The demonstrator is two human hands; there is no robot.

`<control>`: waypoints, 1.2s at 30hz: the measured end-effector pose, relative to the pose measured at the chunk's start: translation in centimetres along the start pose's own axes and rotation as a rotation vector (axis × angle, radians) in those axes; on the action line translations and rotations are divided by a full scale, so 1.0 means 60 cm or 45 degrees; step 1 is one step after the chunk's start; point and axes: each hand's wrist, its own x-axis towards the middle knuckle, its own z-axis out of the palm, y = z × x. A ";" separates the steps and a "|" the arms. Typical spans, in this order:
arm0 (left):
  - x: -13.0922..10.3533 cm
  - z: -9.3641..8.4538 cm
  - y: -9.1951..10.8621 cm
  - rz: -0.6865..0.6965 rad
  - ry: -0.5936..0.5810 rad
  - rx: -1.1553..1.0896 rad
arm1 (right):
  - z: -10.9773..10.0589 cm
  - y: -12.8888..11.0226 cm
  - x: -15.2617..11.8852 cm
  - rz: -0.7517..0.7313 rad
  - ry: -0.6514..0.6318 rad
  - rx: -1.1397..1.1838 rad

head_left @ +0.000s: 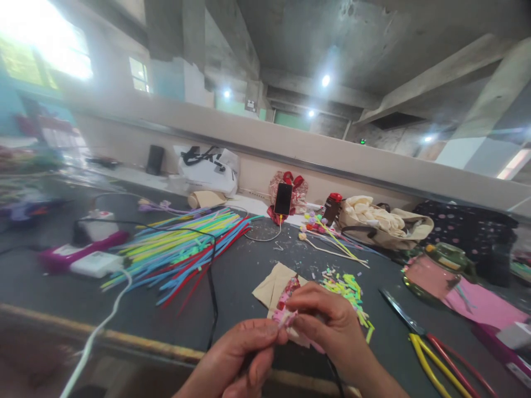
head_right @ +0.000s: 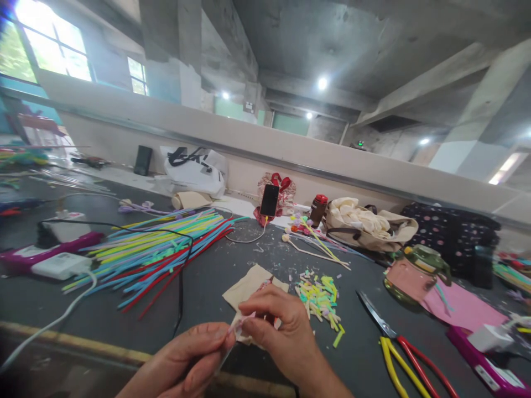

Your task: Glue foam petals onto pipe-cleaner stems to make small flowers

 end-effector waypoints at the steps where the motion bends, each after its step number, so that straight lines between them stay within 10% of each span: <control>1: 0.001 0.000 0.000 -0.011 0.000 0.009 | 0.000 0.000 0.001 -0.019 -0.010 -0.002; 29: 0.003 -0.002 -0.004 0.012 0.063 0.093 | -0.017 -0.017 0.008 -0.215 -0.254 -0.304; 36: 0.007 0.007 -0.022 0.394 0.366 0.156 | 0.010 0.018 -0.016 0.399 0.090 0.280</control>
